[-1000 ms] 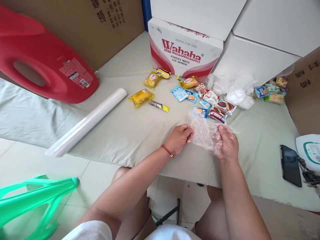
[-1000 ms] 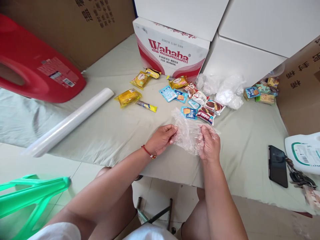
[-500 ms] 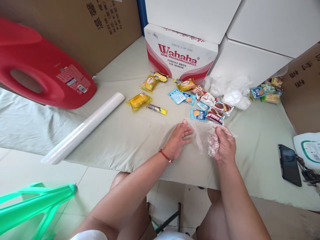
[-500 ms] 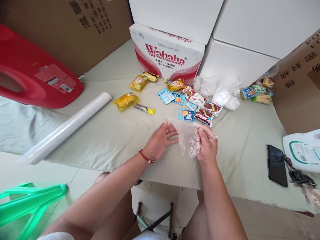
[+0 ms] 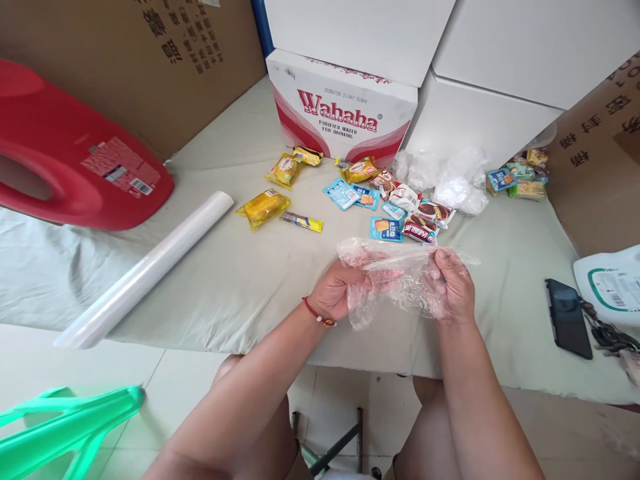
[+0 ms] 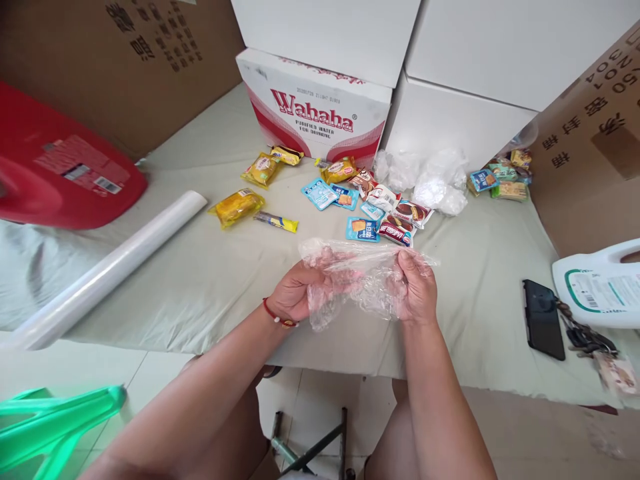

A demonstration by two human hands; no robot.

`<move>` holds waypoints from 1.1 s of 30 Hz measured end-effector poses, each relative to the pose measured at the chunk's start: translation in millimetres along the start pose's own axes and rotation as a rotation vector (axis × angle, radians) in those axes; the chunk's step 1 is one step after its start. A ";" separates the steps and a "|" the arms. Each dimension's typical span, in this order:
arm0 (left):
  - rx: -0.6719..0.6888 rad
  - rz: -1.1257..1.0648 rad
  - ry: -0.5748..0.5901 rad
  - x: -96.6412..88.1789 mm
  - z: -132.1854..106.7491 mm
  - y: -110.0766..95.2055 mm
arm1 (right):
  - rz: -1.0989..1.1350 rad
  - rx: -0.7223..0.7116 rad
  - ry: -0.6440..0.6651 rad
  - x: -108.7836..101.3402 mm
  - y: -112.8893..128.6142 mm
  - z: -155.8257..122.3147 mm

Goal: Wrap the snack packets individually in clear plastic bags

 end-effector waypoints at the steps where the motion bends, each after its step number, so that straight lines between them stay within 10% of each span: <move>1: -0.008 0.022 -0.012 -0.1 0.4 -0.2 | 0.008 -0.005 0.004 -1.7 2.3 0.4; 33: 0.106 0.265 -0.250 -19.3 8.5 -26.9 | -0.136 0.112 -0.132 -31.5 13.3 10.8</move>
Point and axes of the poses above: each hand's wrist, its own z-axis towards the middle knuckle, its own x-axis out of the palm, y = z × x, the point moved 2 cm from there along z, towards the middle knuckle, and after that the axes turned 6 degrees about x, right-handed, at the moved point
